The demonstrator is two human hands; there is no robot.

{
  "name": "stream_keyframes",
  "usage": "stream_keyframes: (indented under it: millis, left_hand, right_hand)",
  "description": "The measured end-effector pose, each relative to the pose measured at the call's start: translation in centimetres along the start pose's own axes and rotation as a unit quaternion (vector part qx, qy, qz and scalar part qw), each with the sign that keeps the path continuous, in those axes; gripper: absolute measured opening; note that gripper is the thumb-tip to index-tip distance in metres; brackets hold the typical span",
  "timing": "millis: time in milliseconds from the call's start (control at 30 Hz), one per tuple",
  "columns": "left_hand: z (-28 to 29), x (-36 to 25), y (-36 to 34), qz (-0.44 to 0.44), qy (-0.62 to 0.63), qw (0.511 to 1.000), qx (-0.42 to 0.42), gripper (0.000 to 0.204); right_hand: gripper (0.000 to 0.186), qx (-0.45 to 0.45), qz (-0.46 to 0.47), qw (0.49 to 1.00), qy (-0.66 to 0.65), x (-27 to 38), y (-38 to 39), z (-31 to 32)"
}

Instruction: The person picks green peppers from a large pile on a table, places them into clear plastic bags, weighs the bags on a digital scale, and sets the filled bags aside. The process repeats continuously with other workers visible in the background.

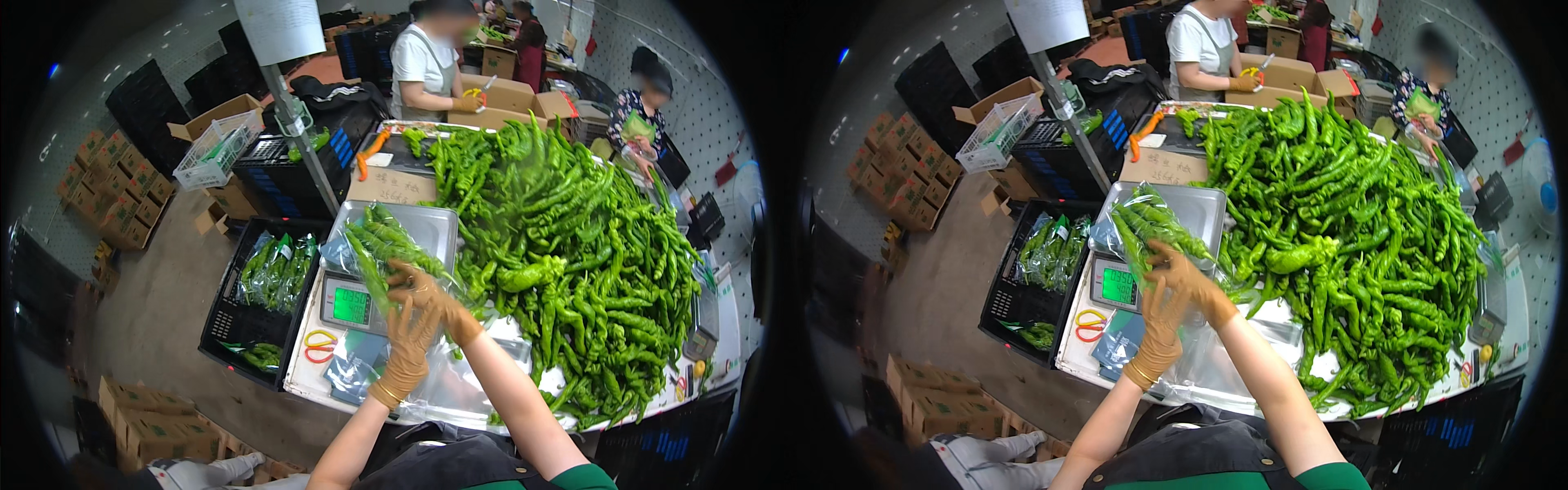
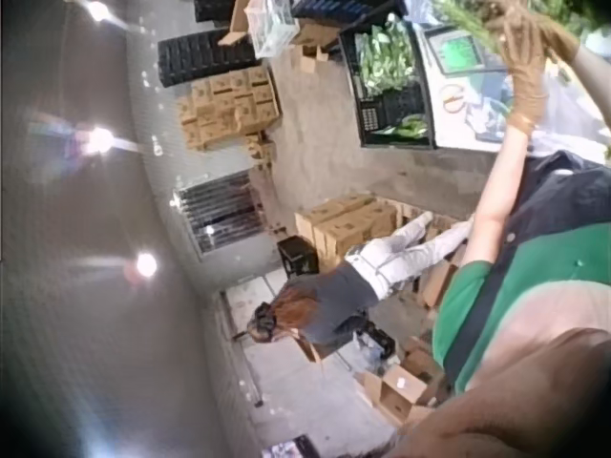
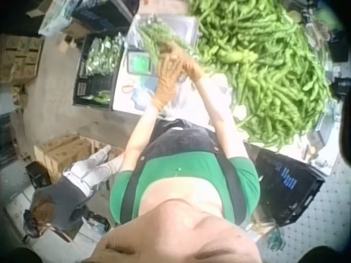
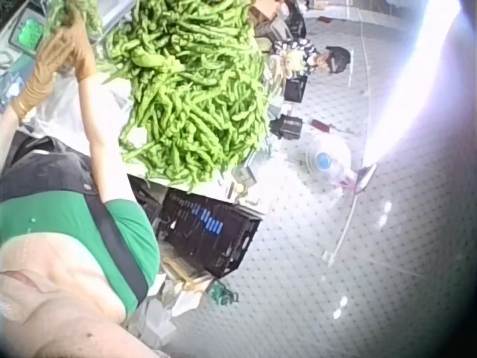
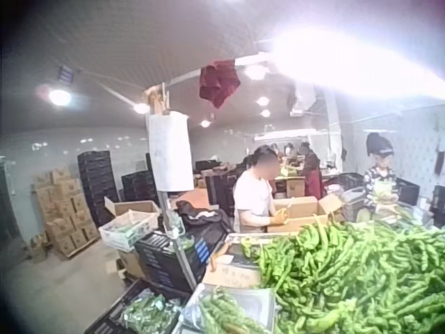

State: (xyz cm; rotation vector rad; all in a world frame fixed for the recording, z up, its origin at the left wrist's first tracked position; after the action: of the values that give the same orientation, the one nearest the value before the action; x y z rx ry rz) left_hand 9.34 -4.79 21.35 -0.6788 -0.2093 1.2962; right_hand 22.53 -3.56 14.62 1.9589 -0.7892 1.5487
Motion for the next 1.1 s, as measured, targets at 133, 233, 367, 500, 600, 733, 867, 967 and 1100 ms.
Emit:
stream_keyframes:
  millis: [133,233,367,500,600,733,867,967,1100]
  left_hand:
    - [-0.6,1.5,1.3,0.054,0.068,0.996,-0.023,0.078]
    - [-0.5,1.1,1.2,0.049,0.069,0.996,-0.025,0.078]
    - [0.3,-0.6,0.0,0.01,0.079,0.996,-0.045,0.077]
    - [0.5,-1.0,-0.5,-0.021,0.06,0.997,-0.038,0.077]
    - [0.6,-1.7,-1.3,-0.036,0.015,0.999,-0.007,0.077]
    - [0.0,-0.4,-1.5,-0.012,0.055,0.998,0.03,0.078]
    - [1.3,-0.7,1.4,-0.018,-0.042,0.995,0.092,0.071]
    - [4.3,0.2,5.5,0.016,0.154,0.988,0.012,0.05]
    - [4.0,6.7,12.9,0.345,0.27,0.896,-0.075,0.021]
  right_hand:
    - [0.073,0.031,0.057,0.991,0.113,-3.4,3.9,-1.1]
    - [0.068,0.013,0.084,0.978,0.19,-5.0,4.1,-0.8]
    - [0.061,0.038,0.052,0.998,0.016,-6.3,4.0,-0.8]
    - [0.058,-0.026,0.146,0.963,0.224,1.0,2.3,-1.9]
    - [0.055,-0.071,0.167,0.94,0.289,3.0,-1.6,-1.9]
    - [0.055,-0.047,0.038,0.914,0.401,1.4,-3.9,-2.2]
    - [0.053,-0.004,0.219,0.887,0.406,0.7,3.9,-3.7]
    - [0.049,-0.061,0.178,0.94,0.285,1.9,12.5,-1.3]
    - [0.028,-0.16,0.1,0.957,0.219,2.0,19.6,2.5]
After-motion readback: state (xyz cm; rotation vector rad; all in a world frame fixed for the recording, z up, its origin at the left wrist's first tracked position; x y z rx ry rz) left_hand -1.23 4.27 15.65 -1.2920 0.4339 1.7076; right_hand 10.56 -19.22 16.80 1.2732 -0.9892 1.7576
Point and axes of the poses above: each hand's wrist, its own y-axis away from the middle knuckle, its own z-axis out of the back of the hand, x = y × z, the point moved 10 cm from there along -y, towards the middle knuckle, and after that the axes turned 14 degrees about -y, right-handed, at the moved point
